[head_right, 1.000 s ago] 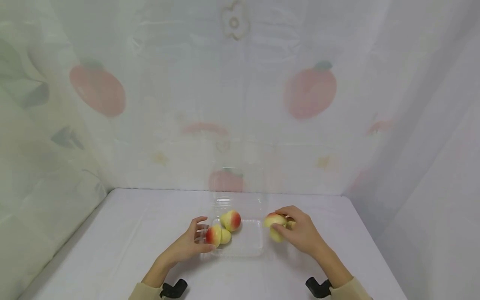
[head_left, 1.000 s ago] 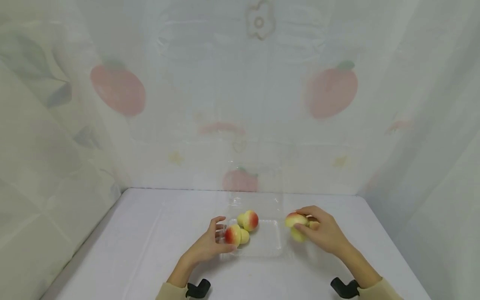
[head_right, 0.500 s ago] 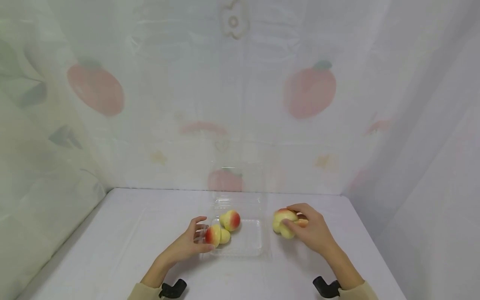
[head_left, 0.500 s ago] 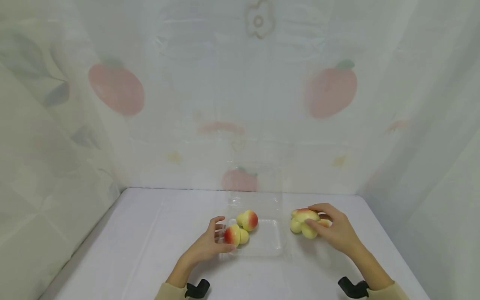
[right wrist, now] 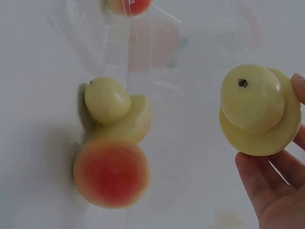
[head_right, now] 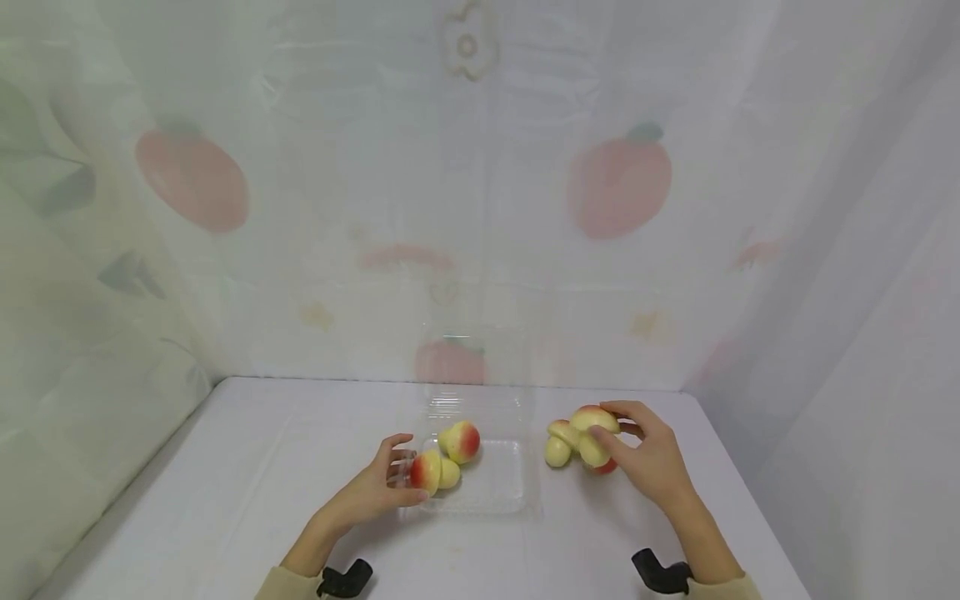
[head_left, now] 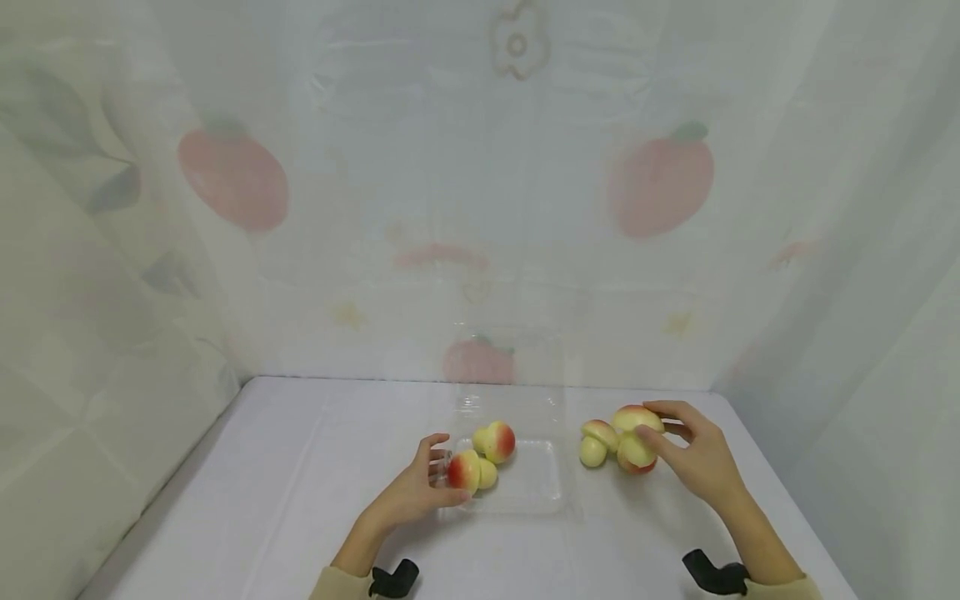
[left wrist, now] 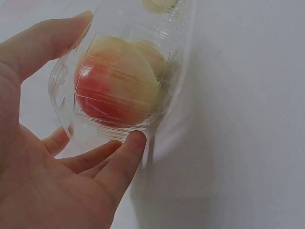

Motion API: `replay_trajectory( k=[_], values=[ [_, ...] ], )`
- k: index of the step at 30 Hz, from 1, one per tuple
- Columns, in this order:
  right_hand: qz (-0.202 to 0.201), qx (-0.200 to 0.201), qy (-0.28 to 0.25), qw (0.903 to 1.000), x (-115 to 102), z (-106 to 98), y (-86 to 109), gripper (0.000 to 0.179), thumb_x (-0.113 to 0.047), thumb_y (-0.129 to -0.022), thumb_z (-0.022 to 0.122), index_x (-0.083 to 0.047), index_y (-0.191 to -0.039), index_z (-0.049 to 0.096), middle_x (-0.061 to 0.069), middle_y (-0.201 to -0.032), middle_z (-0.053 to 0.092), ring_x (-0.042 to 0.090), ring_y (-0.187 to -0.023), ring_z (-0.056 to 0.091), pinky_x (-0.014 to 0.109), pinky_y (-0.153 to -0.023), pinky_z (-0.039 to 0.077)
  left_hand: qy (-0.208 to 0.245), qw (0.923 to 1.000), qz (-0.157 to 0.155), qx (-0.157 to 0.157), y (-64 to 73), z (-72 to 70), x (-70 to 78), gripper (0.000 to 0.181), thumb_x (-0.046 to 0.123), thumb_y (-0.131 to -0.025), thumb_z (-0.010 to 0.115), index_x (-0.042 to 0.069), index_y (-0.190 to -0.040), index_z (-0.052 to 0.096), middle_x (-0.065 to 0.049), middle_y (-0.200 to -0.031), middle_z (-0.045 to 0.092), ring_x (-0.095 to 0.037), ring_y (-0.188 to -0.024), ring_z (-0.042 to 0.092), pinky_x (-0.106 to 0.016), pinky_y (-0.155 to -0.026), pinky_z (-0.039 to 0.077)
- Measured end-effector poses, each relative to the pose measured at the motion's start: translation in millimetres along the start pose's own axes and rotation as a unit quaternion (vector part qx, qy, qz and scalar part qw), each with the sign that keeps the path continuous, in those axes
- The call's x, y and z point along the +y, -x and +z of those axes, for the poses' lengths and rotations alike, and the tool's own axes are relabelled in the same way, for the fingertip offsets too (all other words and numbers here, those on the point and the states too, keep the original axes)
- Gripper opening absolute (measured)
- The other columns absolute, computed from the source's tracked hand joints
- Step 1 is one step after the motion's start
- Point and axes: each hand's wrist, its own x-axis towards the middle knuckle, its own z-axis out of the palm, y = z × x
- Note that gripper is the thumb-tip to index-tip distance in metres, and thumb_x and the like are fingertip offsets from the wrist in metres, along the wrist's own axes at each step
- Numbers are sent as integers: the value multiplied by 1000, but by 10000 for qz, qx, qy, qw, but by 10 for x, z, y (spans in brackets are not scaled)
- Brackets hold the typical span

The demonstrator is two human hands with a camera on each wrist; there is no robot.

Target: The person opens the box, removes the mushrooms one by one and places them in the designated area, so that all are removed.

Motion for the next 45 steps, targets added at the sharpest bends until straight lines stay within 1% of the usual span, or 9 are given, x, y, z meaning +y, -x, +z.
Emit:
replay_trajectory(
  k=[8, 10, 15, 18, 23, 28, 32, 39, 45],
  values=[
    [25, 216, 10, 9998, 100, -114, -27, 33, -1, -89, 77, 1, -121, 68, 12, -117, 67, -4, -103, 59, 9, -88, 49, 67, 10000, 56, 11, 2, -13, 1, 102, 27, -79, 88, 8, -155, 22, -25, -149, 38, -45, -136, 42, -58, -112, 37],
    [87, 229, 25, 9997, 132, -140, -28, 33, -2, -90, 76, 2, -121, 68, 8, -117, 67, -5, -103, 58, 9, -87, 49, 64, 10000, 46, 6, 4, -14, 0, 102, 28, -79, 88, 8, -155, 22, -24, -149, 38, -45, -136, 42, -59, -112, 37],
    [283, 169, 37, 9994, 198, -214, -37, 33, -5, -92, 75, 3, -122, 67, -9, -115, 65, -6, -101, 58, 9, -84, 50, 82, 10000, 21, -15, 4, -10, -8, 102, 29, -80, 88, 8, -155, 22, -25, -150, 37, -45, -136, 42, -59, -112, 37],
    [378, 128, 124, 9991, 234, -251, -45, 33, -8, -93, 74, 3, -123, 66, -13, -115, 63, -7, -101, 57, 8, -83, 49, 82, 10000, 20, -15, 6, -8, -6, 102, 29, -80, 88, 8, -155, 22, -25, -150, 37, -45, -136, 42, -59, -112, 36],
    [473, 113, 382, 9981, 284, -292, -54, 33, -13, -94, 75, 2, -122, 67, -3, -114, 64, -10, -99, 56, 6, -82, 48, 62, 10000, 7, -1, 5, -7, -5, 102, 29, -79, 88, 9, -155, 22, -24, -150, 38, -45, -136, 42, -59, -112, 36],
    [506, 142, 344, 9980, 353, -311, -69, 32, -12, -94, 75, 3, -121, 67, 11, -114, 66, -10, -97, 57, 7, -80, 50, 70, 10000, 13, 9, -2, -8, -14, 102, 29, -80, 88, 9, -155, 23, -24, -149, 38, -45, -136, 42, -58, -112, 37],
    [612, 123, 409, 9972, 445, -313, -53, 33, -13, -94, 75, 5, -121, 67, 19, -116, 66, -12, -97, 55, 7, -79, 49, 66, 10000, 28, -2, -3, -8, -18, 101, 29, -80, 88, 9, -155, 23, -24, -149, 39, -45, -136, 42, -58, -112, 37],
    [935, 93, 517, 9942, 640, -300, -9, 37, -15, -95, 74, 6, -124, 66, 22, -118, 66, -13, -95, 52, 5, -78, 47, 73, 10000, 10, -9, 4, -11, -6, 102, 29, -79, 88, 9, -155, 23, -24, -149, 38, -45, -136, 42, -59, -112, 36],
    [1188, 103, 680, 9905, 755, -277, 28, 40, -22, -97, 72, 6, -124, 65, 23, -119, 66, -16, -93, 49, 5, -76, 46, 17, 10000, 9, -8, 1, -6, -2, 102, 30, -80, 88, 9, -155, 22, -24, -149, 39, -45, -136, 43, -59, -112, 37]
  ],
)
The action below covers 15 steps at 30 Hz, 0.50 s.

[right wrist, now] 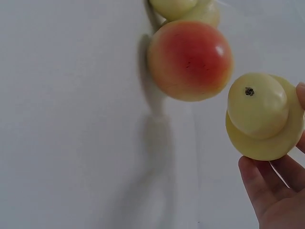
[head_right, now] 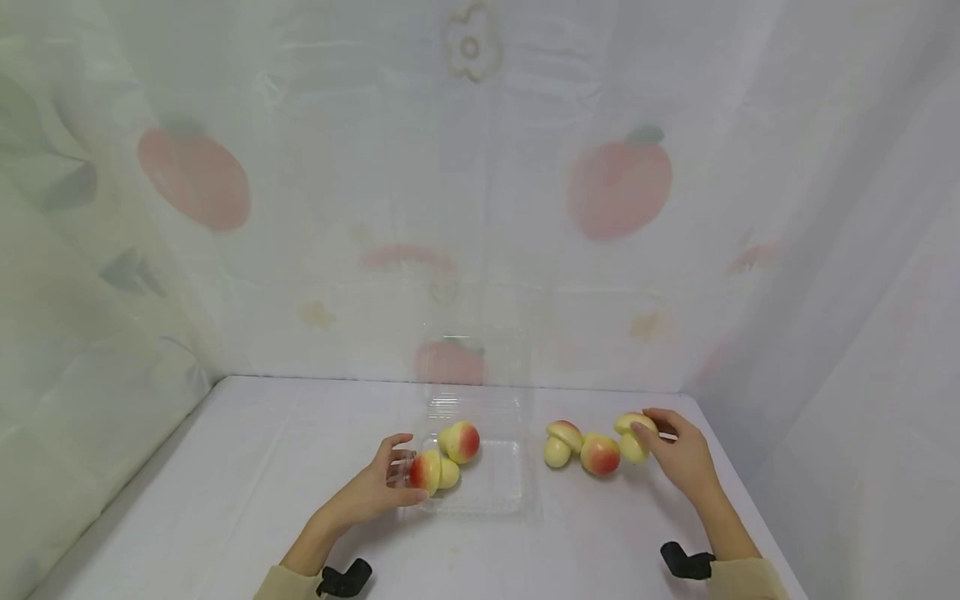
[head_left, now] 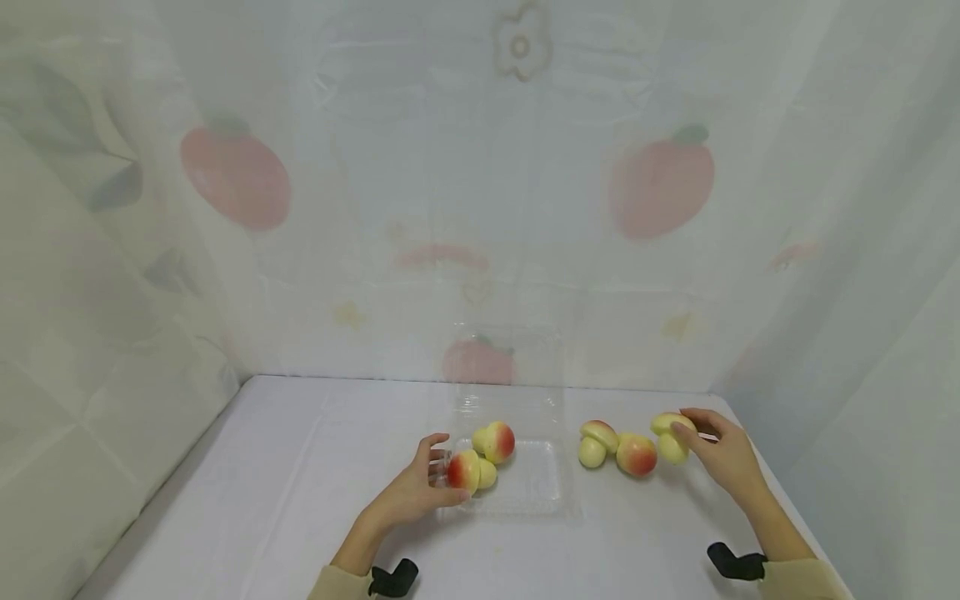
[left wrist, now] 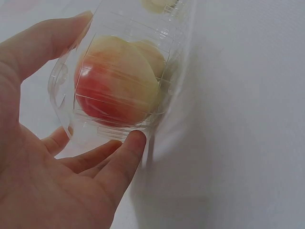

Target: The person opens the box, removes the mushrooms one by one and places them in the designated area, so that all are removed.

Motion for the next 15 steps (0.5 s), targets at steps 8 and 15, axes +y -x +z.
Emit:
replay_trajectory(
  k=[8, 15],
  values=[
    [250, -105, 240, 9993, 142, 66, 28, 43, -28, -97, 71, 5, -124, 65, 23, -118, 67, -15, -92, 49, 5, -76, 45, -4, 10000, -49, 11, 7, 5, 14, 102, 29, -79, 88, 10, -155, 23, -23, -149, 39, -44, -135, 44, -59, -111, 37],
    [755, -454, 478, 9950, 262, 119, 66, 56, -42, -100, 65, 4, -131, 60, 25, -126, 64, 32, -114, 60, 29, -90, 49, 3, 10000, -43, -1, 14, 7, 19, 102, 29, -80, 88, 9, -155, 22, -24, -150, 39, -45, -136, 43, -60, -112, 37]
  ],
)
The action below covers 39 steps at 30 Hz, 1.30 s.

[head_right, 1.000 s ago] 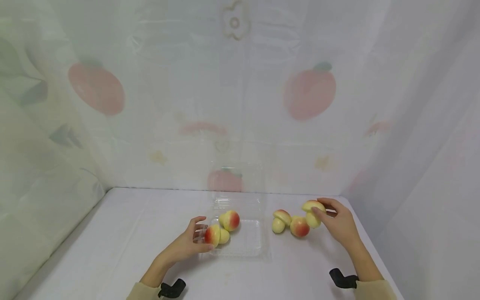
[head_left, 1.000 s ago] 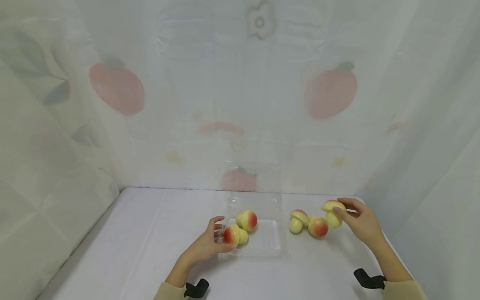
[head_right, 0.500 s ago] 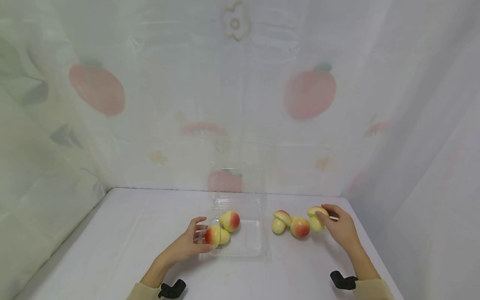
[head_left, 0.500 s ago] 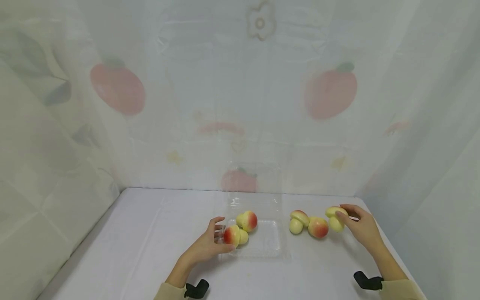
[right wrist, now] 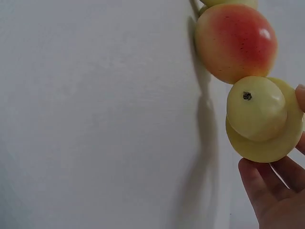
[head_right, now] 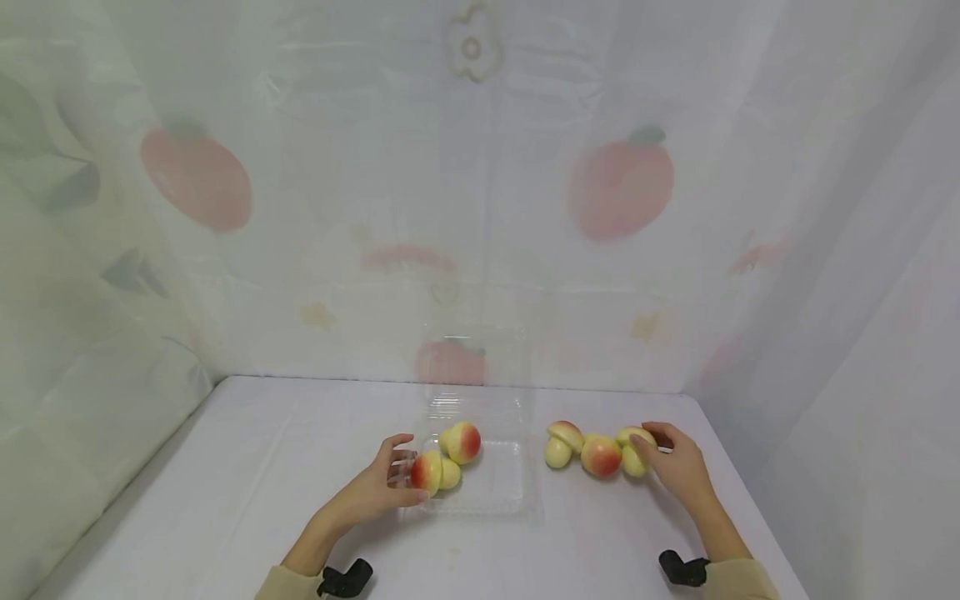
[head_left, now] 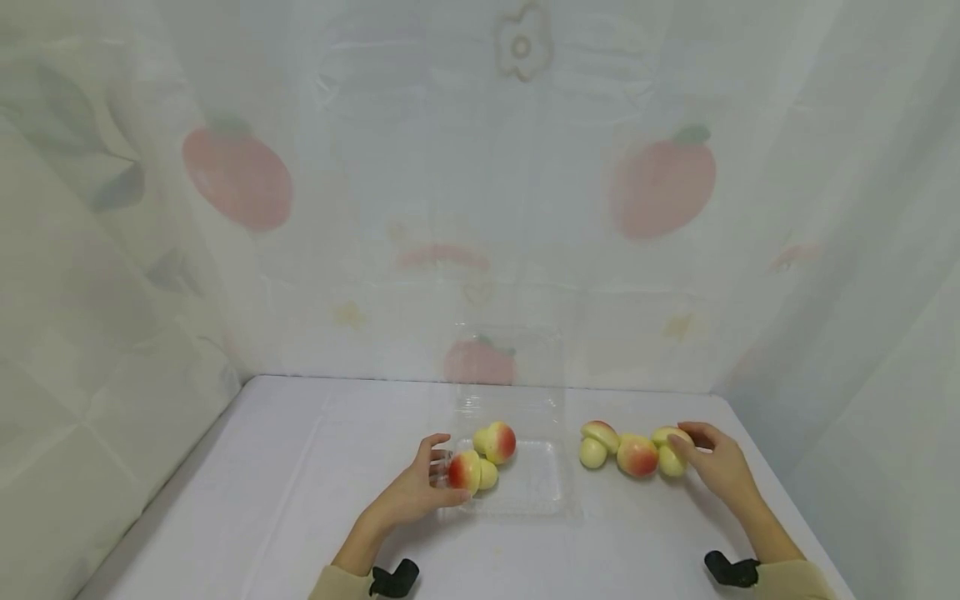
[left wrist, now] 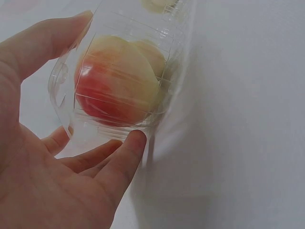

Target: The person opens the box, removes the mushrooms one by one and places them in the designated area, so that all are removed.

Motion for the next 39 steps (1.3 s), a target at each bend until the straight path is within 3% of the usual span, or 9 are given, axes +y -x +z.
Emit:
replay_trajectory(
  k=[5, 16, 20, 25, 27, 34, 39],
  values=[
    [167, -184, -115, 9996, 60, 41, 19, 61, -45, -100, 64, 6, -134, 57, 28, -129, 61, 44, -120, 55, 55, -98, 45, 6, 10000, 11, -21, -1, 1, -4, 102, 29, -80, 88, 9, -155, 22, -24, -150, 38, -45, -136, 43, -59, -112, 37],
    [144, -278, -34, 9995, 54, 21, 26, 61, -44, -100, 64, 5, -136, 56, 30, -129, 60, 46, -120, 54, 60, -97, 44, -56, 10000, 54, 21, 5, -2, 2, 102, 29, -80, 88, 9, -155, 22, -24, -150, 39, -45, -136, 43, -59, -112, 37],
    [35, -164, 62, 9998, 45, 7, 37, 57, -41, -100, 65, 5, -133, 59, 29, -125, 63, 45, -117, 58, 54, -93, 47, -66, 10000, 67, 24, 1, -2, -8, 102, 30, -80, 88, 9, -155, 22, -24, -149, 40, -45, -136, 44, -59, -112, 37],
    [-182, -7, 252, 9995, 14, -12, 46, 53, -38, -100, 66, 5, -130, 61, 26, -124, 65, 42, -113, 61, 27, -83, 54, -65, 10000, 60, 13, 0, -4, -9, 102, 30, -80, 88, 9, -155, 22, -24, -150, 40, -45, -136, 43, -59, -112, 37],
    [-335, 22, 296, 9990, -12, -21, 47, 52, -37, -99, 68, 5, -129, 62, 26, -124, 64, 41, -113, 61, 23, -82, 55, -60, 10000, 39, 25, 3, -5, -5, 102, 30, -80, 88, 9, -155, 22, -24, -150, 39, -45, -136, 43, -59, -112, 37],
    [-931, 130, 491, 9944, -164, -58, 64, 46, -31, -98, 70, 6, -126, 63, 25, -122, 65, 43, -112, 61, 54, -90, 54, 17, 10000, -18, 21, 10, -5, 15, 102, 29, -80, 88, 10, -155, 23, -23, -151, 39, -45, -137, 42, -59, -112, 36],
    [-1217, 170, 597, 9906, -322, -79, 84, 41, -27, -98, 71, 4, -124, 64, 23, -121, 65, 44, -111, 61, 59, -91, 53, -16, 10000, 8, 19, 5, -2, 6, 101, 29, -80, 88, 10, -155, 22, -23, -150, 39, -45, -137, 42, -59, -112, 36]
  ],
)
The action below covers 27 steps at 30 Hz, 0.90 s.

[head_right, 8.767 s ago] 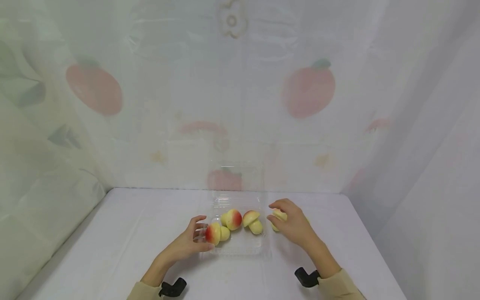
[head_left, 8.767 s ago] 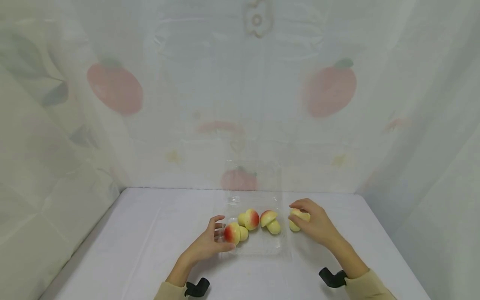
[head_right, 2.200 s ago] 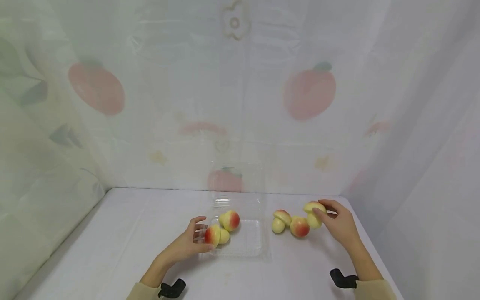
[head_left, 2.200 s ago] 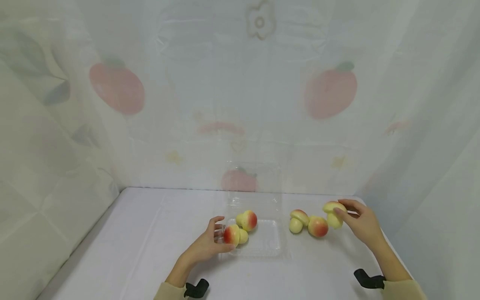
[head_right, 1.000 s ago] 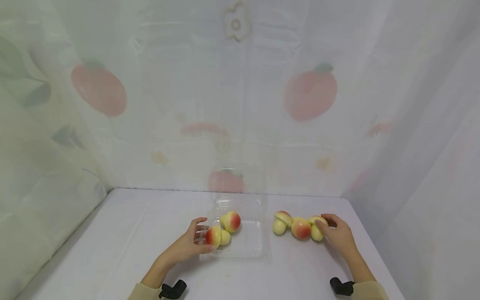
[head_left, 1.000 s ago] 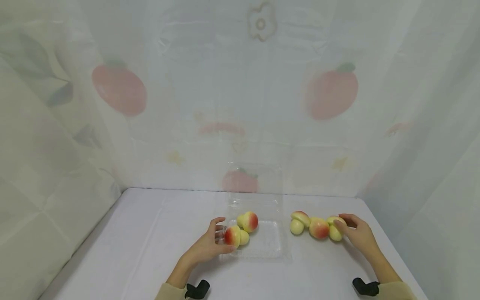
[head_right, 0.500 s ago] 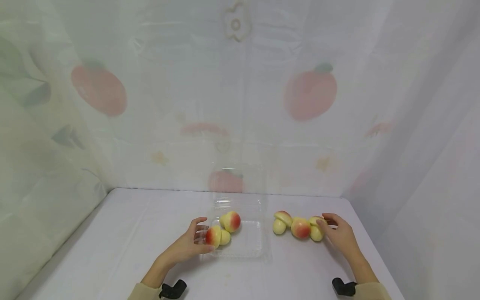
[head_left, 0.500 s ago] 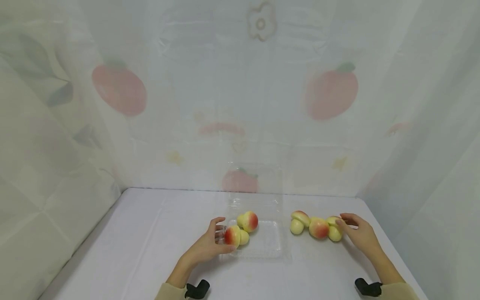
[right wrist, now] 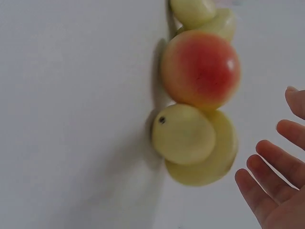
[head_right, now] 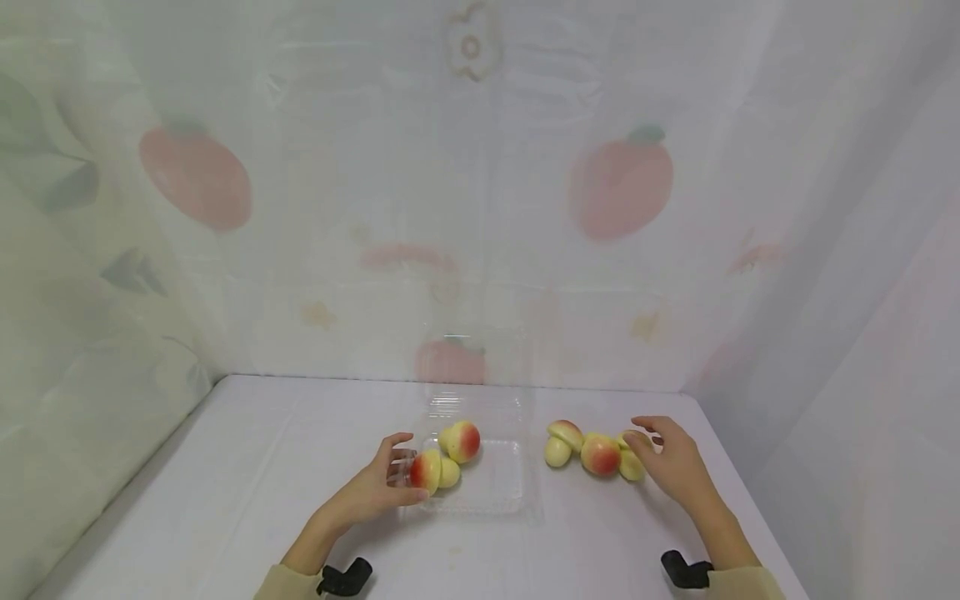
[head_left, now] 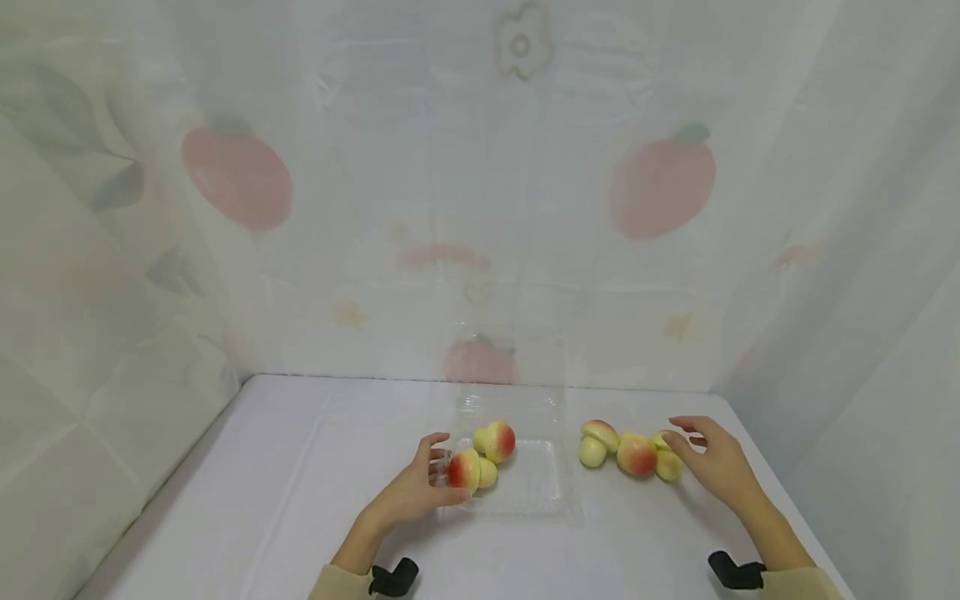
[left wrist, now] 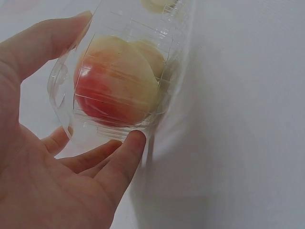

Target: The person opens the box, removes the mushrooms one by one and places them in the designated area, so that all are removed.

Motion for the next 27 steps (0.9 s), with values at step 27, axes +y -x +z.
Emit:
replay_trajectory(
  k=[27],
  values=[
    [-966, 196, -946, 9906, -705, 212, -23, 28, -8, -89, 79, -6, -115, 70, 7, -114, 71, 23, -106, 66, 22, -91, 54, -87, 10000, -4, 31, -20, 5, -26, 101, 31, -80, 88, 11, -155, 23, -22, -150, 40, -44, -137, 43, -58, -112, 38]
  ],
)
